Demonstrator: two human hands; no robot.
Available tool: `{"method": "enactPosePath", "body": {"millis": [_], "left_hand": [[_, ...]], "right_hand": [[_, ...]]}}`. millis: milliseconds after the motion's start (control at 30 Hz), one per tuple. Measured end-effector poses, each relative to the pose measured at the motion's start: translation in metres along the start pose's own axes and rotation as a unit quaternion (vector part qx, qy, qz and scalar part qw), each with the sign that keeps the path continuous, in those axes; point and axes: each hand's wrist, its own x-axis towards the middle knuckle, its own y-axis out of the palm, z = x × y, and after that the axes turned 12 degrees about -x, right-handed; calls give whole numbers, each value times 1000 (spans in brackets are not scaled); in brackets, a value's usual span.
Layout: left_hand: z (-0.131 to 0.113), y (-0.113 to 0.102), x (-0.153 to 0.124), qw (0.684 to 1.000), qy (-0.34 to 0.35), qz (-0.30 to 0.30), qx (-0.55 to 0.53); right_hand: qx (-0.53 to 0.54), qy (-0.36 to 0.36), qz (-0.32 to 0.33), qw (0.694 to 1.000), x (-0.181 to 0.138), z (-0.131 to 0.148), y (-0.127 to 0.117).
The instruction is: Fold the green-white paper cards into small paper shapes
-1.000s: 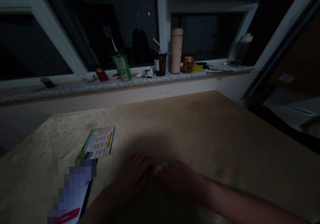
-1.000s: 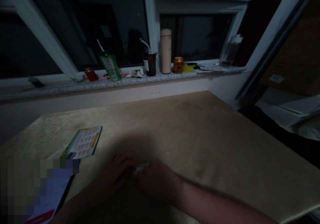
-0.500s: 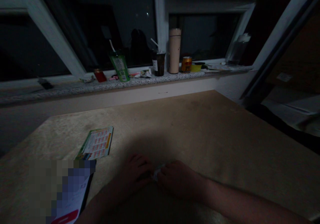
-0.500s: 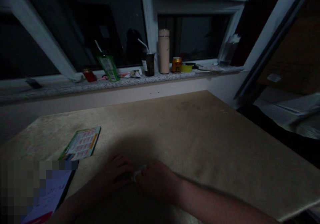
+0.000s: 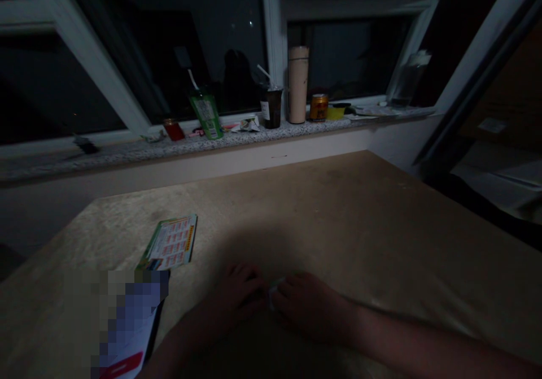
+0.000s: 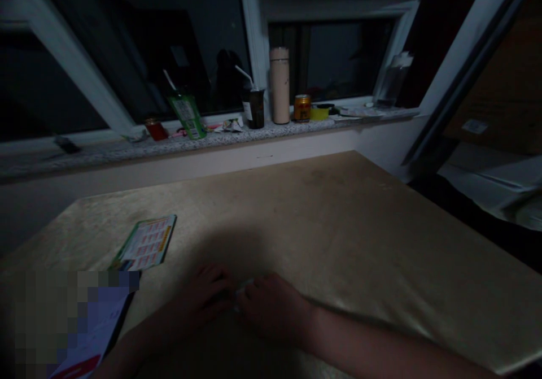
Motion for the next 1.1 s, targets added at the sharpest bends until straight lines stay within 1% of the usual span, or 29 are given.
{"method": "enactPosePath", "body": {"millis": [67, 200, 267, 400, 533, 800, 1000, 1100], "left_hand": [[0, 2, 0, 1000, -4, -11, 13], [-2, 5, 0, 999, -11, -29, 28], [-1, 7, 0, 998, -18, -37, 37], [2, 12, 1, 997, -8, -40, 65], [4, 12, 2, 996, -3, -44, 78], [5, 11, 4, 997, -13, -40, 60], [1, 2, 4, 999, -27, -11, 16], [-2, 0, 4, 1000, -23, -16, 3]], "right_hand": [[-1, -9, -3, 1000, -2, -1, -1], [3, -59, -14, 998, -9, -6, -4], [6, -72, -24, 997, -13, -7, -5], [17, -71, -35, 997, -16, -8, -4], [34, -75, -33, 996, -14, -8, -4], [41, -68, -22, 997, -12, -6, -2], [65, -61, -21, 996, -12, -8, -8], [79, -56, -17, 995, -12, -8, -8]]}}
